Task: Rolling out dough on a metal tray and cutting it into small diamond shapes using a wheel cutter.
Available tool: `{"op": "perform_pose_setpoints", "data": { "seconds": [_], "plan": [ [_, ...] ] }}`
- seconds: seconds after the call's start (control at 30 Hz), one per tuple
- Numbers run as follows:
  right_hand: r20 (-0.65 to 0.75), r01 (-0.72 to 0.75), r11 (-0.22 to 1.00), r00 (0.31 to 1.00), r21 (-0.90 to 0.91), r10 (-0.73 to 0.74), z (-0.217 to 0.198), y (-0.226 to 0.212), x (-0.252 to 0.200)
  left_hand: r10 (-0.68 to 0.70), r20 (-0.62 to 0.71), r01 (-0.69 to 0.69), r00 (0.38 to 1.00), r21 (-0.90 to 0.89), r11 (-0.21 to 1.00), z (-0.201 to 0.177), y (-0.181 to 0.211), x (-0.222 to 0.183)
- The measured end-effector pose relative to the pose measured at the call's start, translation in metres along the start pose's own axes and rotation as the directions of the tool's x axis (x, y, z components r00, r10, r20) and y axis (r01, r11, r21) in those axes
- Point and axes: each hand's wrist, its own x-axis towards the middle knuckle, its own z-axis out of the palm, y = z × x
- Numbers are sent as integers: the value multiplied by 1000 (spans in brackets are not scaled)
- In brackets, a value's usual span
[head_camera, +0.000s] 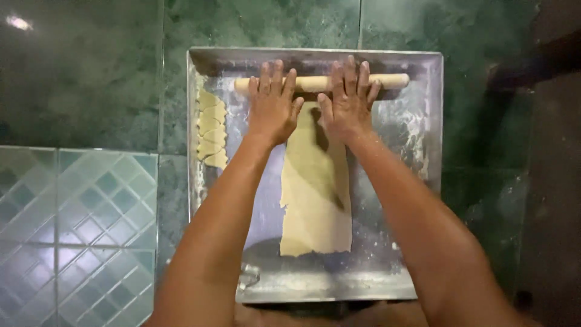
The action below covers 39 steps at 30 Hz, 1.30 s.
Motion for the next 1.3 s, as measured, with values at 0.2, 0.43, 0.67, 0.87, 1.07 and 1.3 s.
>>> {"op": "perform_pose_setpoints", "data": {
  "seconds": [0.2, 0.43, 0.67, 0.87, 1.07, 1.3],
  "plan": [
    [6, -3, 997, 1000, -78, 3, -26, -20, -41, -27, 162, 20, 986, 46, 999, -22, 20, -44],
    [142, -29, 997, 989, -66, 38, -26, -17, -102, -90, 206, 58, 974, 155, 986, -18, 33, -98],
    [-73, 42, 995, 996, -95, -49, -13, -9, -110, -126, 25, 126, 992, 0, 992, -37, 17, -63],
    [-117, -24, 996, 993, -89, 13, -17, -7, -107, -52, 30, 50, 998, 47, 998, 3, 19, 9],
    [-223, -19, 999, 975, -38, 10, -14, -9, -107, 9, 123, -21, 992, 94, 995, -10, 39, -43],
    [-457, 76, 994, 883, -83, -106, -30, 1, -75, 41, 6, -41, 999, 66, 997, -35, 33, -68]
  ]
}}
